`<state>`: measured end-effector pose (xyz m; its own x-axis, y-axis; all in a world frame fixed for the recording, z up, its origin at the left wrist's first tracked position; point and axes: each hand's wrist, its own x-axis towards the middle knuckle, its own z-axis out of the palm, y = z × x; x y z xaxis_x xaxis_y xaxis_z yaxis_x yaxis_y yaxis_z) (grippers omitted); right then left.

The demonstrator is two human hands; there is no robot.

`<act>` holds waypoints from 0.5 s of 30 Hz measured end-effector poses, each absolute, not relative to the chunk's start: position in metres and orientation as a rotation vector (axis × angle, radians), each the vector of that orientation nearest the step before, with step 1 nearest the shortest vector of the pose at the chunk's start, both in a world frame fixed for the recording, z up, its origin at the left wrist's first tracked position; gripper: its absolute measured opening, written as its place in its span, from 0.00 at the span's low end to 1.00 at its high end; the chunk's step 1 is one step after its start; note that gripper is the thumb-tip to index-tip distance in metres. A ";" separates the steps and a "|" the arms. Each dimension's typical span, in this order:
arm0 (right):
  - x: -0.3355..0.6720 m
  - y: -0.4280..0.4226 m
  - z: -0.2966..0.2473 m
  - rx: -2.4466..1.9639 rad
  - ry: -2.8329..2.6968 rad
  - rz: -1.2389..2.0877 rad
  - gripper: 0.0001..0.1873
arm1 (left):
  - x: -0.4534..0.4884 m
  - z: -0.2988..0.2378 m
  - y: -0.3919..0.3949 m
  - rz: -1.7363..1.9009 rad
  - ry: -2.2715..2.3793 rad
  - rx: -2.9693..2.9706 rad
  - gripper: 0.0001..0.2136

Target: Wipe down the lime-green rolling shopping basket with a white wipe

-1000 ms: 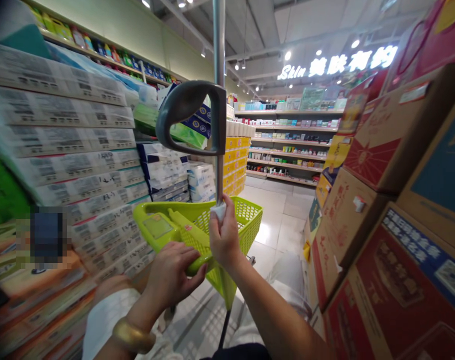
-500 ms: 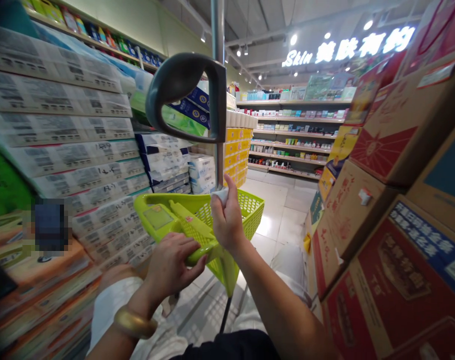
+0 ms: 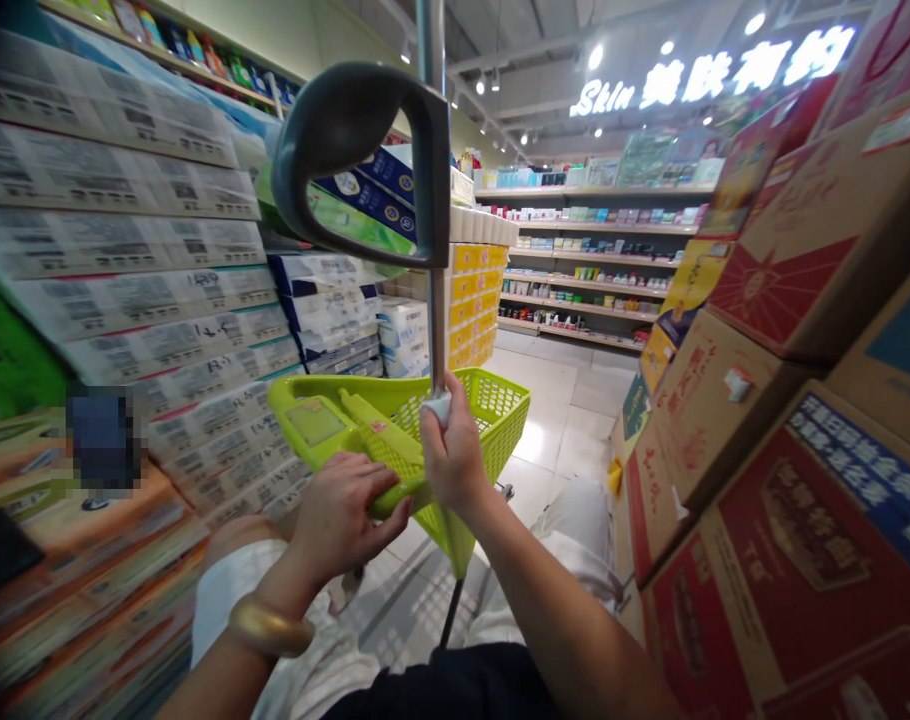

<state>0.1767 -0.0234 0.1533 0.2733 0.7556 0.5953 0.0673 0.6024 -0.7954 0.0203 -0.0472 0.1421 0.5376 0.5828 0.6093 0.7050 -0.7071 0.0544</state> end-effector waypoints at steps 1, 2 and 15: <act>0.178 -0.020 0.167 -0.791 -1.224 0.537 0.26 | 0.021 0.142 -0.048 -0.901 -1.095 -2.579 0.15; 0.178 -0.018 0.178 -0.758 -1.218 0.526 0.26 | 0.022 0.142 -0.048 -0.894 -1.095 -2.581 0.15; 0.172 -0.020 0.173 -0.665 -1.115 0.584 0.29 | 0.023 0.138 -0.047 -0.916 -1.031 -2.521 0.14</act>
